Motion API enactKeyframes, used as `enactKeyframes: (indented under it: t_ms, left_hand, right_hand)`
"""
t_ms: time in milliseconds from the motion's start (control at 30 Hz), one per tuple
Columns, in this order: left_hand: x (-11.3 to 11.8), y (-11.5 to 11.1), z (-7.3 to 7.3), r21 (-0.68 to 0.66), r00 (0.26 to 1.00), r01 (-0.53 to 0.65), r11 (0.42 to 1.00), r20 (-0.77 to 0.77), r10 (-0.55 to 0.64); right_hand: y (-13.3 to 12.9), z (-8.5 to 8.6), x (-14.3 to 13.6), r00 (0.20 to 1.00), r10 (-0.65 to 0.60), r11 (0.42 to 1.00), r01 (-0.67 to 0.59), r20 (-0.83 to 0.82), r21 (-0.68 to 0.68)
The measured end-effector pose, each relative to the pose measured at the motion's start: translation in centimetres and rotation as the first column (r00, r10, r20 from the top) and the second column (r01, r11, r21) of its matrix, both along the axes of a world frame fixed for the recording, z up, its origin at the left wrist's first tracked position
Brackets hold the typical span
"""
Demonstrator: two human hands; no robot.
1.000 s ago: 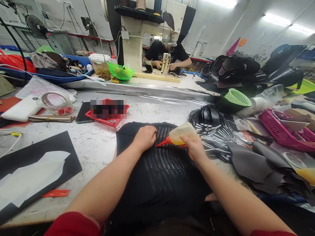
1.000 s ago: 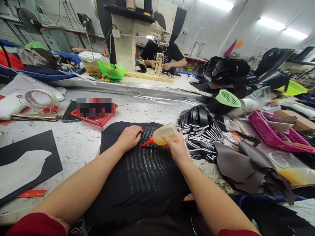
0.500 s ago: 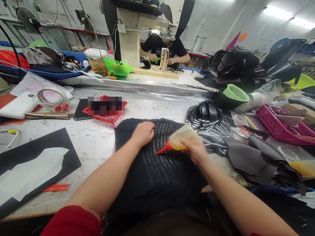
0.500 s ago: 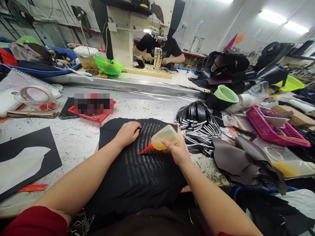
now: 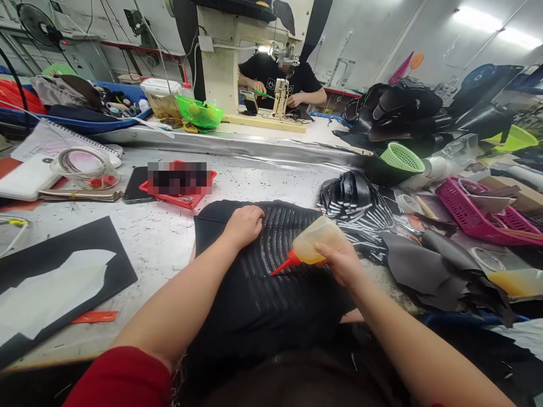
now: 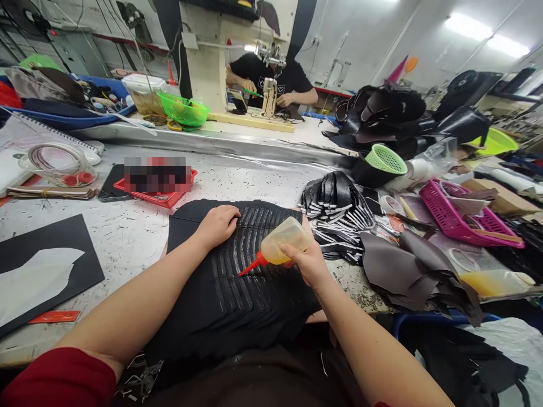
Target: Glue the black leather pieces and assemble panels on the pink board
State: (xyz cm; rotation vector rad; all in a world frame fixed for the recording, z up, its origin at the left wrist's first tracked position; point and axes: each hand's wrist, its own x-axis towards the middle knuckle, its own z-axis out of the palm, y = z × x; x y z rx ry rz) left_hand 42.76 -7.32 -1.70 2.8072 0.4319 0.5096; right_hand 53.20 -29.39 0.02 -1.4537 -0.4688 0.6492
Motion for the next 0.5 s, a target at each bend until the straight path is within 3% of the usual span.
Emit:
enactKeyframes:
  t_ms: [500]
  left_hand:
    - [0.1,0.2,-0.2,0.007,1.0,0.009,1.0,0.001,-0.009]
  right_hand:
    - [-2.1,0.8,-0.6,1.0,-0.005,0.999,0.005,-0.01,-0.033]
